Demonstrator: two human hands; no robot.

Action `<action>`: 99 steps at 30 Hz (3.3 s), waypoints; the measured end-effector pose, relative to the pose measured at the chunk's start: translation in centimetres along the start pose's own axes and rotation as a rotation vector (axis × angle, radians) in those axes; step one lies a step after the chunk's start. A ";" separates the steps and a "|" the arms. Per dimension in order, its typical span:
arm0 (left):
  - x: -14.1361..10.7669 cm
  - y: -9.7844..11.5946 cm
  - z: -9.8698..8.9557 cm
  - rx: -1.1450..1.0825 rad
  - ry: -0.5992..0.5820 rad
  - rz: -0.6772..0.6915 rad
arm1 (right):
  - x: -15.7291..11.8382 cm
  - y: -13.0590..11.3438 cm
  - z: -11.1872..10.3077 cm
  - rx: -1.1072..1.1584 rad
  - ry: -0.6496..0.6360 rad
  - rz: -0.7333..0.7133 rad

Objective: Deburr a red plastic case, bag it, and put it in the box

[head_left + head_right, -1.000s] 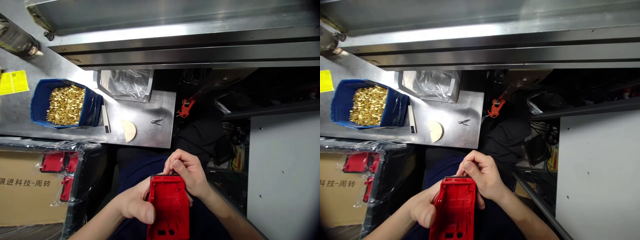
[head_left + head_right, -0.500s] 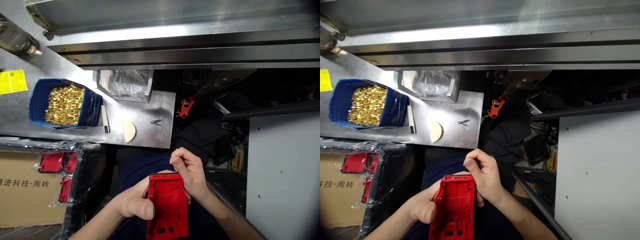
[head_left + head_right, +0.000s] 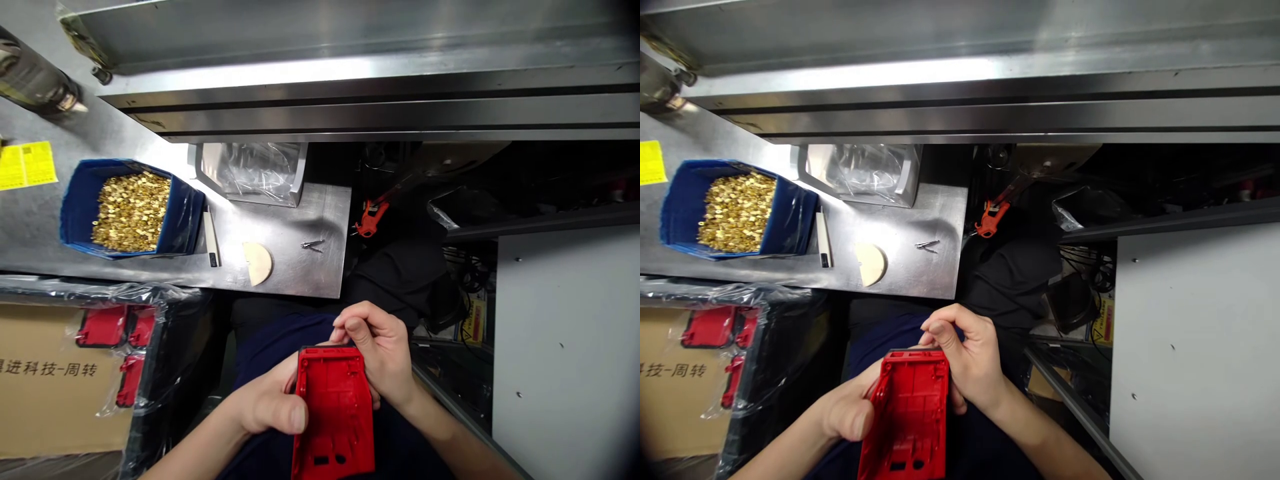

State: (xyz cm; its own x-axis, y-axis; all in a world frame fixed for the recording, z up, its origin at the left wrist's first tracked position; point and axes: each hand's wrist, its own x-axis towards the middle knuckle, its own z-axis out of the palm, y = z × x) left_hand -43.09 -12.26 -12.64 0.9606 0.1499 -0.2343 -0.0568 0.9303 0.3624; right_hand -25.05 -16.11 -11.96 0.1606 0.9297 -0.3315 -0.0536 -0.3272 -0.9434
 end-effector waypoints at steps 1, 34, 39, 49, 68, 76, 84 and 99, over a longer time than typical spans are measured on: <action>0.0 -0.1 -0.1 -0.003 0.001 -0.003 | 0.1 0.0 0.0 -0.010 -0.002 -0.008; -0.8 -1.8 0.0 -0.145 0.226 0.063 | 10.8 4.9 -1.4 -0.879 -0.215 -0.142; -0.5 -1.0 0.4 -0.085 0.292 0.015 | 5.3 -1.6 -3.9 -0.527 -0.220 -0.094; 0.8 0.2 0.8 -0.031 0.209 0.068 | -1.6 -4.7 -2.6 -0.698 -0.293 -0.305; 0.8 -0.2 1.2 0.019 0.242 0.095 | -1.9 -4.4 -1.7 -0.909 -0.306 -0.488; 0.7 -0.4 0.9 0.019 0.226 0.092 | -1.9 -4.5 -1.9 -0.887 -0.364 -0.444; 0.3 -0.9 0.4 -0.041 0.223 0.053 | -1.8 -4.4 -3.0 -0.764 -0.249 -0.387; 0.1 -1.1 1.2 0.020 0.329 0.152 | 9.6 4.9 -0.6 -0.601 0.012 -0.205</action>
State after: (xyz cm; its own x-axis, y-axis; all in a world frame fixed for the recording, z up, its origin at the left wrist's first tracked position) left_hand -42.57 -13.66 -11.97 0.8020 0.3891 -0.4532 -0.1839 0.8827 0.4324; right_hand -23.16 -8.86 -19.76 0.1201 0.9827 -0.1413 0.5414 -0.1841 -0.8203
